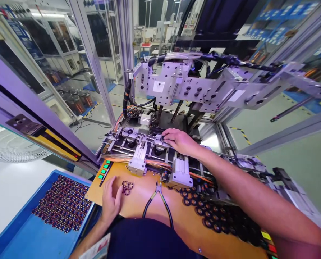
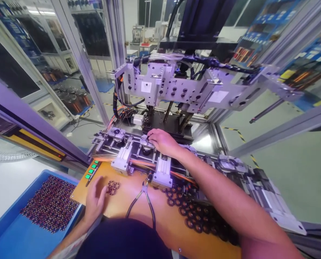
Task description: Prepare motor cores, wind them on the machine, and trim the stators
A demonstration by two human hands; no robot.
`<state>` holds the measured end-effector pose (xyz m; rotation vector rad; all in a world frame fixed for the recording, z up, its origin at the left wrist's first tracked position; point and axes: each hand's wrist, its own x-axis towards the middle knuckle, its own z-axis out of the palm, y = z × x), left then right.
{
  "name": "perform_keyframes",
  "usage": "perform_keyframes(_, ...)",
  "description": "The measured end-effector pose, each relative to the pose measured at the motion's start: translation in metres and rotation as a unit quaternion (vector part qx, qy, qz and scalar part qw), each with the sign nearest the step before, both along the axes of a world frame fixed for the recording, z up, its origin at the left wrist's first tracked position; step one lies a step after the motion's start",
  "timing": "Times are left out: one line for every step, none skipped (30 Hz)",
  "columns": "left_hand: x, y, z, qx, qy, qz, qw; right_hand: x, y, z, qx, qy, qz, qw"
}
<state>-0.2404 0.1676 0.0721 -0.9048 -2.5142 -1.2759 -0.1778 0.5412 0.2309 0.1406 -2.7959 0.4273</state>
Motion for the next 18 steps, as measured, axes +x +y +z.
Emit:
perform_keyframes(0.0,0.0,0.001,-0.002,-0.002,-0.002,1.0,-0.001,-0.001,0.001,0.005,-0.006,-0.007,1.0)
perform_keyframes(0.0,0.001,0.002,-0.005,-0.004,-0.004,1.0,-0.001,-0.002,0.002,0.011,-0.012,-0.016,1.0)
perform_keyframes(0.0,0.001,0.003,-0.008,-0.006,-0.006,1.0,-0.002,-0.004,0.003,0.017,-0.018,-0.026,0.999)
perform_keyframes(0.0,0.001,0.004,-0.01,-0.008,-0.007,1.0,-0.002,-0.006,0.004,0.023,-0.023,-0.036,0.999)
perform_keyframes(0.0,0.001,0.004,-0.012,-0.01,-0.009,1.0,-0.002,-0.008,0.005,0.03,-0.028,-0.046,0.998)
perform_keyframes(0.0,0.001,0.005,-0.014,-0.012,-0.009,1.0,-0.002,-0.01,0.006,0.036,-0.033,-0.054,0.997)
perform_keyframes(0.0,0.001,0.005,-0.015,-0.013,-0.01,1.0,-0.002,-0.012,0.007,0.043,-0.038,-0.061,0.996)
perform_keyframes(0.0,0.002,0.006,-0.015,-0.014,-0.01,1.0,-0.002,-0.013,0.007,0.048,-0.043,-0.066,0.996)
perform_keyframes(0.0,0.002,0.006,-0.015,-0.014,-0.009,1.0,-0.002,-0.014,0.008,0.053,-0.048,-0.07,0.995)
perform_keyframes(0.0,0.002,0.006,-0.014,-0.015,-0.009,1.0,-0.002,-0.015,0.009,0.058,-0.053,-0.072,0.994)
perform_keyframes(0.0,0.002,0.006,-0.013,-0.016,-0.007,1.0,-0.003,-0.015,0.009,0.061,-0.057,-0.072,0.994)
perform_keyframes(0.0,0.002,0.006,-0.012,-0.017,-0.006,1.0,-0.003,-0.016,0.01,0.063,-0.06,-0.073,0.994)
perform_keyframes(0.0,0.002,0.006,-0.01,-0.019,-0.005,1.0,-0.004,-0.016,0.01,0.065,-0.064,-0.072,0.993)
perform_keyframes(0.0,0.001,0.007,-0.009,-0.022,-0.004,1.0,-0.005,-0.016,0.011,0.066,-0.067,-0.072,0.993)
perform_keyframes(0.001,0.001,0.007,-0.008,-0.027,-0.005,1.0,-0.006,-0.017,0.011,0.066,-0.071,-0.073,0.993)
perform_keyframes(0.001,0.001,0.007,-0.007,-0.033,-0.007,0.999,-0.006,-0.017,0.01,0.067,-0.074,-0.074,0.992)
perform_keyframes(0.0,0.001,0.006,-0.006,-0.04,-0.01,0.999,-0.006,-0.017,0.01,0.067,-0.078,-0.076,0.992)
perform_keyframes(0.0,0.001,0.005,-0.004,-0.049,-0.015,0.999,-0.005,-0.016,0.008,0.067,-0.081,-0.079,0.991)
